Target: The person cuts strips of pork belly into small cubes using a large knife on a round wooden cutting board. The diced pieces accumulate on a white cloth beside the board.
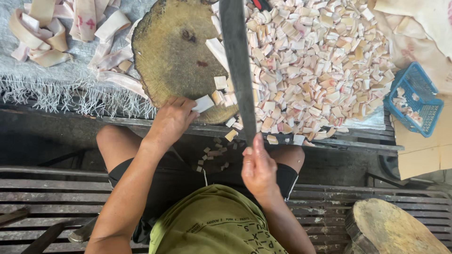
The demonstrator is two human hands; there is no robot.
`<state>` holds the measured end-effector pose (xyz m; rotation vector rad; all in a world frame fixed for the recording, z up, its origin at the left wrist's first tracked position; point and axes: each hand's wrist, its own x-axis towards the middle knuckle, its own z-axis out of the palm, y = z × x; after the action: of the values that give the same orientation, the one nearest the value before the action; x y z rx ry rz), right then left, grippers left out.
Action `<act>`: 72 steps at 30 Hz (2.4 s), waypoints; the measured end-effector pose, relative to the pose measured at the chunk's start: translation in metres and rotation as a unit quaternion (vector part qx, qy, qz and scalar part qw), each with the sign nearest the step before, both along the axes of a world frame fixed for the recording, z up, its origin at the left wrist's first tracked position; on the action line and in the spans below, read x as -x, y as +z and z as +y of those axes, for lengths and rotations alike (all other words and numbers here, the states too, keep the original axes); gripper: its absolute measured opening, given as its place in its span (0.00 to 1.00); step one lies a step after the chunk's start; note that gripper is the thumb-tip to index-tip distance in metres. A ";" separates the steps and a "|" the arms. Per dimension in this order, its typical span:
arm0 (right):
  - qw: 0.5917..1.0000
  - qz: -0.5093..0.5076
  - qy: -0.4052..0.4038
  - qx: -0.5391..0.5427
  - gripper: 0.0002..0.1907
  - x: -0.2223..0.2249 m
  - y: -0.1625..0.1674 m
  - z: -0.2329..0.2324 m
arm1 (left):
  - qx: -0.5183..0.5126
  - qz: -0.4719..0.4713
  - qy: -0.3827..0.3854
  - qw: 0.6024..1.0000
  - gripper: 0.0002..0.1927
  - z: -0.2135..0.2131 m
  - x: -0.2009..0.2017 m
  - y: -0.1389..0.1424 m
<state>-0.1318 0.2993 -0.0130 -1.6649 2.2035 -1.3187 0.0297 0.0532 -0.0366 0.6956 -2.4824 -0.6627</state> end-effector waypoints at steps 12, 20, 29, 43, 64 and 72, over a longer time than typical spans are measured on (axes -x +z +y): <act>0.963 -0.230 -0.097 -0.103 0.32 0.019 -0.010 0.009 | -0.050 0.035 -0.009 0.998 0.15 -0.042 0.032 0.022; 0.928 -0.353 -0.104 -0.055 0.33 0.026 -0.005 0.014 | 0.044 -0.191 -0.121 0.973 0.40 -0.093 0.145 0.035; 0.933 -0.335 -0.113 -0.070 0.32 0.019 -0.014 0.025 | -0.110 -0.355 -0.042 0.927 0.20 -0.114 0.137 0.054; 0.989 -0.009 0.083 -0.119 0.32 0.006 -0.004 0.023 | -0.376 0.109 0.069 0.918 0.15 -0.131 0.009 0.088; 0.995 -0.084 -0.026 0.052 0.31 0.033 0.015 0.015 | -0.069 -0.077 0.071 0.992 0.33 0.014 -0.002 0.010; 0.995 0.010 -0.029 0.096 0.32 0.027 0.063 -0.004 | -0.013 -0.173 -0.023 0.985 0.15 0.004 0.060 0.025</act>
<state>-0.1587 0.2953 0.0502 -1.6934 2.2128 -1.5822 -0.0307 0.0577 -0.0117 0.8265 -2.8169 -0.6379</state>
